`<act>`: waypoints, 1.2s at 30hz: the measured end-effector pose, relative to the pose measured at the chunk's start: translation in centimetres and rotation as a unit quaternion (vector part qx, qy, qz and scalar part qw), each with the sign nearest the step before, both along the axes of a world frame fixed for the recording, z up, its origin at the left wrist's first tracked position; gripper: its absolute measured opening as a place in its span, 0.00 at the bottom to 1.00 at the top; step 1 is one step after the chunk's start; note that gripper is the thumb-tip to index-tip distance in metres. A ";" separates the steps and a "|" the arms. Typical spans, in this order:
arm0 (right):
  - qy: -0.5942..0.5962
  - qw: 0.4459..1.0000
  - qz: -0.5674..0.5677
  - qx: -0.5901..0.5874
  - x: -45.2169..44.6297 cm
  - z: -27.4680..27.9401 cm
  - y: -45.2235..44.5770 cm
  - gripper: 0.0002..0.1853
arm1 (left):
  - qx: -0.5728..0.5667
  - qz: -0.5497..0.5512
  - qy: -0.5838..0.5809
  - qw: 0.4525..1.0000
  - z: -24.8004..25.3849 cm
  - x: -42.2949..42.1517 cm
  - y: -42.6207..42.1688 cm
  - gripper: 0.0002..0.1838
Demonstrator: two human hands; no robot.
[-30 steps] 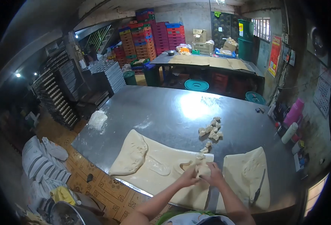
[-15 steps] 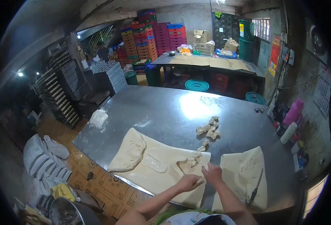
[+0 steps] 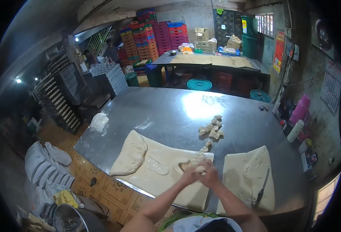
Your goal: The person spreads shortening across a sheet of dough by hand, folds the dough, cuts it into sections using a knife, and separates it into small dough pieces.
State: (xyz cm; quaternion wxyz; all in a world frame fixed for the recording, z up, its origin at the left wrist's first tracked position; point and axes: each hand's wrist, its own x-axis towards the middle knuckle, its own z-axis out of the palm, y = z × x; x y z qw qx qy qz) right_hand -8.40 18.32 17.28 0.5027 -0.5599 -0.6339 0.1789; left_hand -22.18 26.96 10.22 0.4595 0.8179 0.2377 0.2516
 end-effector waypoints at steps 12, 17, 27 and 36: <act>-0.119 0.990 -0.061 -0.032 -0.2 -3.1 1.3 0.17 | -0.020 0.054 -0.079 0.995 -0.7 -2.5 1.1 0.22; -0.043 0.997 0.013 -0.069 -2.6 -0.4 1.1 0.17 | -0.044 -0.007 -0.073 0.996 -0.3 -4.4 3.5 0.24; -0.112 0.982 -0.100 0.115 -1.2 5.1 -1.2 0.15 | -0.007 -0.082 -0.123 0.989 6.4 0.3 -0.3 0.17; -0.130 0.976 -0.142 -0.106 3.2 -2.8 -0.5 0.18 | -0.010 -0.043 0.017 0.999 4.1 -2.3 -5.1 0.10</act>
